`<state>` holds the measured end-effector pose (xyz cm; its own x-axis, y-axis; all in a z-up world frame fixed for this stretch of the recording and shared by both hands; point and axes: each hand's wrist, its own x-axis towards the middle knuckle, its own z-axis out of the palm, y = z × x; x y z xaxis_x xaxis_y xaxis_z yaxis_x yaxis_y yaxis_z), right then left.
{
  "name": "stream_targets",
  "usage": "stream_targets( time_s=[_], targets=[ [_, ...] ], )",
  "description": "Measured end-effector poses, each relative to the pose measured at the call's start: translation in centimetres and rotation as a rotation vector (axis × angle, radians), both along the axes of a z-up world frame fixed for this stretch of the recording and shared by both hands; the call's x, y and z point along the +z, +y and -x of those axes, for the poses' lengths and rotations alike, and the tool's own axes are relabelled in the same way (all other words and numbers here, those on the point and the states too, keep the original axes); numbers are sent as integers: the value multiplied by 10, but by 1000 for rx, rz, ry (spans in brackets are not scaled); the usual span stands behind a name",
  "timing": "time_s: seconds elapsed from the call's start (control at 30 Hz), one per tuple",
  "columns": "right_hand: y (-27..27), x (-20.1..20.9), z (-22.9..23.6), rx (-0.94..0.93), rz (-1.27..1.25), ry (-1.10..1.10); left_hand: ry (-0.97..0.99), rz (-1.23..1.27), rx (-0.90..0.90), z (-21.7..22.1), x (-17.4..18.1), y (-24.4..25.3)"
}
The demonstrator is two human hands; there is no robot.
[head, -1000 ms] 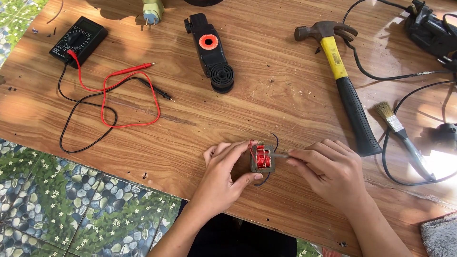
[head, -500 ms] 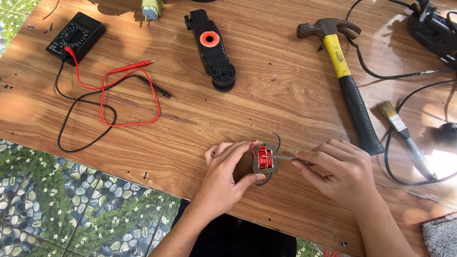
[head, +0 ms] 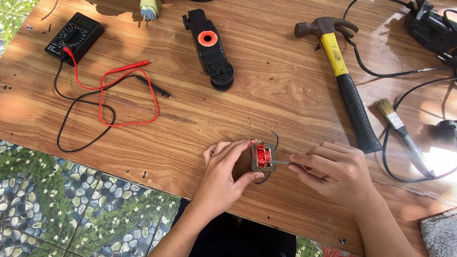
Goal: Repairing the wiring of a small transformer using a screwdriver and a soldering iron on a workshop table.
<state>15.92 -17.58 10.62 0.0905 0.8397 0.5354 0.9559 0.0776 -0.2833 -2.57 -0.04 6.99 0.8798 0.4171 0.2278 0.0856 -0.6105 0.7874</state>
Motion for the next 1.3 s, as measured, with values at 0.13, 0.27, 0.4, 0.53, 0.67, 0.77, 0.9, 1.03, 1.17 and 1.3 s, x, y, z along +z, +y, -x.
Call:
stream_targets(
  time_s=[0.13, 0.27, 0.4, 0.53, 0.67, 0.77, 0.9, 1.03, 1.17, 1.3],
  targets=[
    [0, 2, 1, 17, 2, 7, -9, 7, 12, 0, -2, -1],
    [1, 2, 5, 48, 19, -15, -6, 0, 12, 0, -6, 0],
    [1, 4, 8, 74, -27, 21, 6, 43, 4, -1, -1, 1],
    [-7, 3, 2, -34, -92, 119, 9, 65, -4, 6, 9, 0],
    [-8, 1, 4, -183, -63, 159, -304, -38, 40, 12, 23, -4],
    [-5, -2, 5, -177, -33, 182, -308, -296, 82, 6, 24, -7],
    [-1, 0, 7, -149, -21, 233, -209, -531, 107, -5, 35, -8],
    [0, 0, 6, -121, -26, 224, -277, -602, 97, -8, 31, -4],
    [-2, -8, 4, -171, 40, 305, -328, -705, 99, -11, 28, -1],
    [-2, -7, 6, -183, 42, 321, -241, -629, 35, -12, 21, -1]
  ],
)
